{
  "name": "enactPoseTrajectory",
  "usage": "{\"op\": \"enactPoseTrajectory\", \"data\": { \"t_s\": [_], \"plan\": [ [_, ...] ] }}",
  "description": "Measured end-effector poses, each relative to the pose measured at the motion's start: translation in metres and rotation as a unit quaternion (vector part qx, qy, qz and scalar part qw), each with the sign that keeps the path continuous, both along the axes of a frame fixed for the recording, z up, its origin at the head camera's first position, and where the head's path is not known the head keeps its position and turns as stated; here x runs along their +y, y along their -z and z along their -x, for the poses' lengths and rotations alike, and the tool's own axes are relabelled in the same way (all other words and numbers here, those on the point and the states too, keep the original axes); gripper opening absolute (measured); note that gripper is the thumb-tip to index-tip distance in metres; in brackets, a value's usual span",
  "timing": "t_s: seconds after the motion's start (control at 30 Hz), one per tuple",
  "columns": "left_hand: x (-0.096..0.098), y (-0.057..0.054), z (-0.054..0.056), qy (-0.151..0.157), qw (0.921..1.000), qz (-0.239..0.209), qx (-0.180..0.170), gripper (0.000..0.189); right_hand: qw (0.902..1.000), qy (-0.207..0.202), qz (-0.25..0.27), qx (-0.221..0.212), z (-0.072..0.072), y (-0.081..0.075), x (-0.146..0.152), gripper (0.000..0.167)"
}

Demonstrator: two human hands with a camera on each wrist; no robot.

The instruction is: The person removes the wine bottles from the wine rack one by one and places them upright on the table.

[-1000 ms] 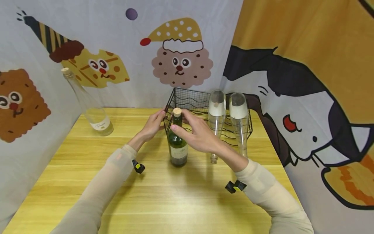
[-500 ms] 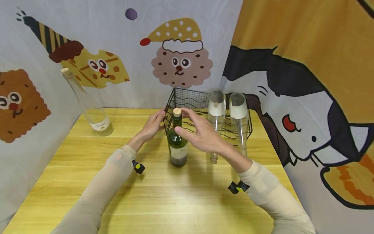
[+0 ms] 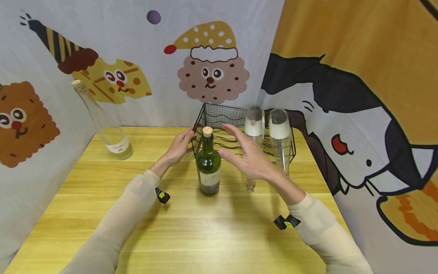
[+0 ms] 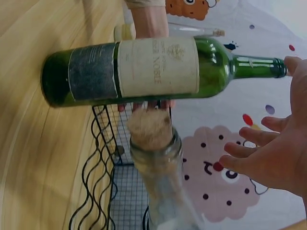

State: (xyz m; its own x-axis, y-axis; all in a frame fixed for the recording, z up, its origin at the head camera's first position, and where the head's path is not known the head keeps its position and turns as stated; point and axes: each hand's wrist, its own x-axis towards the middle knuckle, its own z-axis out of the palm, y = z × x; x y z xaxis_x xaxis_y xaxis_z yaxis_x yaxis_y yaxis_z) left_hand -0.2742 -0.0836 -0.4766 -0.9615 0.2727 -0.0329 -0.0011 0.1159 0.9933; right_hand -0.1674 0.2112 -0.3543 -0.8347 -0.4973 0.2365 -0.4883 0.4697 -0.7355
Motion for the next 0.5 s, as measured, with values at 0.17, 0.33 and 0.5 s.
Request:
{"op": "enactPoseTrajectory", "data": {
  "t_s": [0.17, 0.33, 0.5],
  "plan": [
    [0.000, -0.001, -0.001, 0.003, 1.0000, 0.001, 0.001, 0.064, 0.9997, 0.020, -0.005, 0.011, 0.002, 0.002, 0.015, 0.069],
    [0.000, -0.001, -0.001, 0.002, 1.0000, 0.006, 0.003, 0.063, 0.9990, 0.041, -0.001, 0.016, 0.004, 0.003, 0.029, 0.064],
    [-0.001, -0.001, -0.002, 0.003, 1.0000, 0.005, 0.004, 0.064, 0.9980, 0.059, 0.005, 0.021, 0.007, 0.007, 0.045, 0.061]
  ]
}}
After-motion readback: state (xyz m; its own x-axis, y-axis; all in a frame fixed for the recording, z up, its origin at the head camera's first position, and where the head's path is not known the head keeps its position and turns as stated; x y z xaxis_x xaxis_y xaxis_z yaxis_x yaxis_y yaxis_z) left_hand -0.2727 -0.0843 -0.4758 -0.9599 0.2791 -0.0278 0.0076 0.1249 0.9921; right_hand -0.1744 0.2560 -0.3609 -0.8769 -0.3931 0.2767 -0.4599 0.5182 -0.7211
